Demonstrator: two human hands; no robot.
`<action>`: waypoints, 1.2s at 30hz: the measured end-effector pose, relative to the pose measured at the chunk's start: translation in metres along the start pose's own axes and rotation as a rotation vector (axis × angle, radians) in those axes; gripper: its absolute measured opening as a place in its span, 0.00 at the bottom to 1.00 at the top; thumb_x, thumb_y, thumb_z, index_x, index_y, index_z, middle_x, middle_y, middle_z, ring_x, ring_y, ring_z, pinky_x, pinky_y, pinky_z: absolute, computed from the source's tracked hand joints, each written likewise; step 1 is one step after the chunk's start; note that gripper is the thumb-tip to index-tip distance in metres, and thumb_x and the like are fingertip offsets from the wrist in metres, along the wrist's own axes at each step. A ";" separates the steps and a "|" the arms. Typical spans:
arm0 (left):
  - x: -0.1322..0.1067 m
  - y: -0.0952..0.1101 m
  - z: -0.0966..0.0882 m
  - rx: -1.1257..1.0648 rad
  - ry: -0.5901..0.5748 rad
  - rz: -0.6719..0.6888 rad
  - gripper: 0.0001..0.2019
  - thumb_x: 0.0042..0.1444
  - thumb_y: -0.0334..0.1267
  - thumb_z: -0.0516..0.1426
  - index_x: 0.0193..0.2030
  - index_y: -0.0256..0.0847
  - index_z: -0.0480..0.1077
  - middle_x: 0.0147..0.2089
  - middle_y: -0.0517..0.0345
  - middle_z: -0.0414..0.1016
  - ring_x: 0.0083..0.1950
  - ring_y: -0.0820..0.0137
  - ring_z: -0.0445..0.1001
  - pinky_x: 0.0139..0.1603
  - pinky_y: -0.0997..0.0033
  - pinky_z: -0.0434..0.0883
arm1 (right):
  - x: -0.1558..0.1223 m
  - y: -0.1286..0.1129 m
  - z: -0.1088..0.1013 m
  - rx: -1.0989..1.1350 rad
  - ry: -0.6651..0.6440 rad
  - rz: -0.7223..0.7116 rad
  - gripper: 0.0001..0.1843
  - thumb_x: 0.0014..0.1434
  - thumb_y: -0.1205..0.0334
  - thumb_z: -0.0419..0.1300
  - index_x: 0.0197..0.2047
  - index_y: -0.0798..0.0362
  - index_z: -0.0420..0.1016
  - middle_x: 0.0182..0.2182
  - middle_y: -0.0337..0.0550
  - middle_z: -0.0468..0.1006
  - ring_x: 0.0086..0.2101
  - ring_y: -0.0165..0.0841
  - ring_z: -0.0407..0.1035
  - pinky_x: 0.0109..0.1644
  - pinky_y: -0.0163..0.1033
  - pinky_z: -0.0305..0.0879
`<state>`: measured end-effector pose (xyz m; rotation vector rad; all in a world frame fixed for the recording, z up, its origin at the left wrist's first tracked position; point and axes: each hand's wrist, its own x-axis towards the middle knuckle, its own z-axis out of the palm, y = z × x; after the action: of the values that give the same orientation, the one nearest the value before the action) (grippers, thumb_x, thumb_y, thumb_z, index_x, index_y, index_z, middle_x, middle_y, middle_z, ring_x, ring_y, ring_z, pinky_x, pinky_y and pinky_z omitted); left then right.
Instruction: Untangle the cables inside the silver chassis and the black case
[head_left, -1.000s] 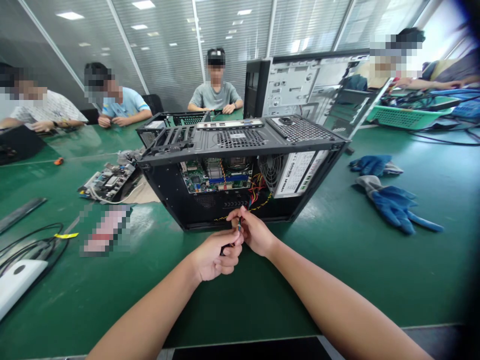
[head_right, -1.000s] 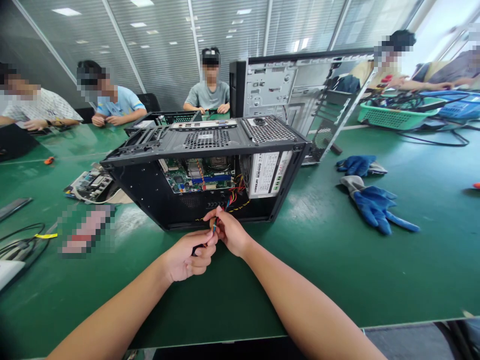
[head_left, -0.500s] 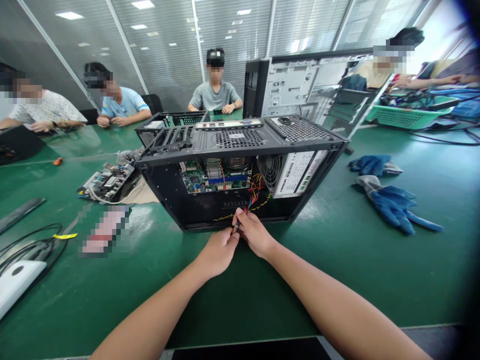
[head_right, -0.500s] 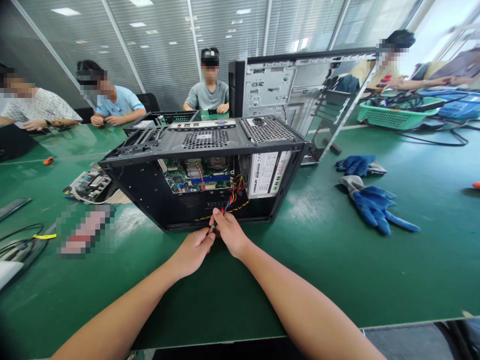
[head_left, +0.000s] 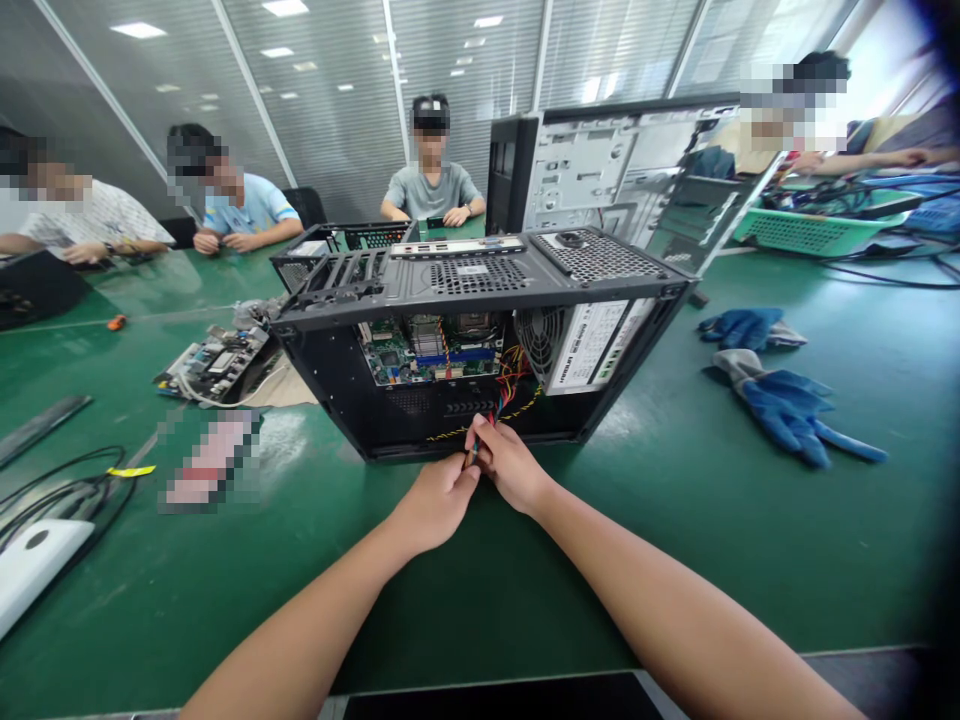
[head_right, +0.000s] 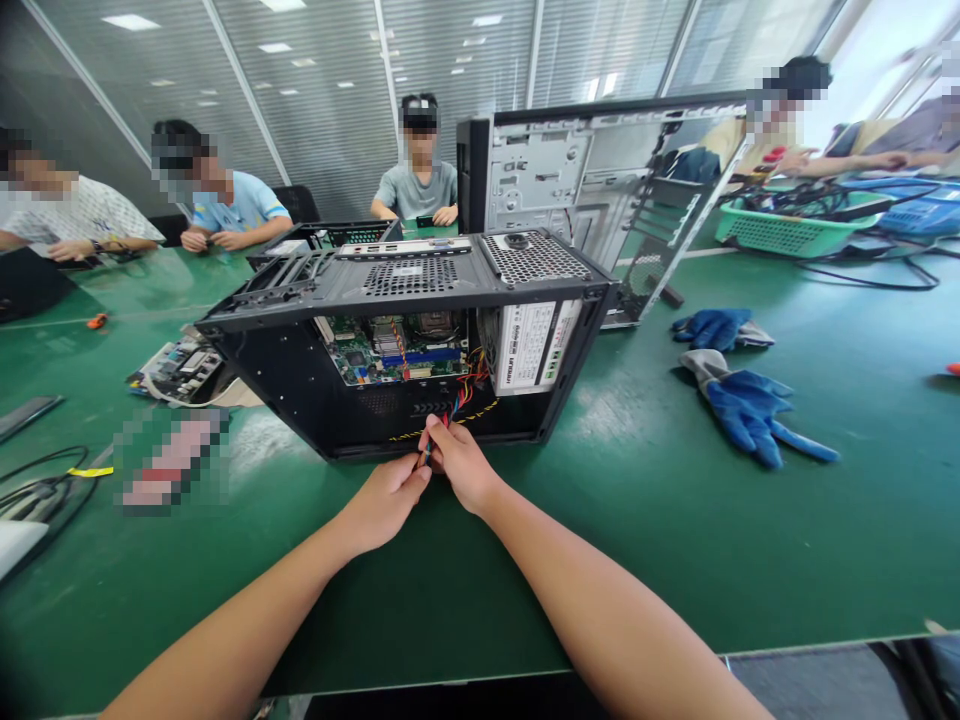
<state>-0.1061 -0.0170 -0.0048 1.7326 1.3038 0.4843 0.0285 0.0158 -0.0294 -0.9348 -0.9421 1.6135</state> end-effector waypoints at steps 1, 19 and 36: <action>-0.001 0.002 -0.002 -0.173 -0.078 -0.076 0.12 0.63 0.47 0.48 0.32 0.42 0.58 0.23 0.65 0.57 0.20 0.77 0.55 0.23 0.76 0.54 | 0.000 -0.001 -0.001 0.017 -0.010 0.012 0.25 0.53 0.38 0.60 0.24 0.54 0.69 0.13 0.29 0.50 0.16 0.24 0.46 0.22 0.34 0.42; 0.002 -0.003 -0.003 -0.130 -0.015 -0.059 0.13 0.63 0.46 0.48 0.30 0.41 0.58 0.22 0.66 0.57 0.21 0.77 0.54 0.23 0.75 0.52 | 0.000 -0.003 -0.001 0.001 -0.020 0.004 0.22 0.54 0.42 0.60 0.26 0.53 0.69 0.13 0.28 0.51 0.17 0.24 0.44 0.23 0.35 0.42; 0.001 0.001 -0.005 -0.396 -0.126 -0.215 0.13 0.60 0.50 0.51 0.33 0.43 0.57 0.21 0.71 0.51 0.18 0.80 0.45 0.18 0.79 0.46 | 0.000 -0.003 0.000 -0.027 -0.001 -0.012 0.23 0.53 0.39 0.60 0.25 0.53 0.68 0.12 0.28 0.52 0.16 0.24 0.44 0.22 0.36 0.41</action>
<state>-0.1091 -0.0139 -0.0013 1.2609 1.1936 0.4645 0.0292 0.0167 -0.0269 -0.9454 -0.9708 1.5943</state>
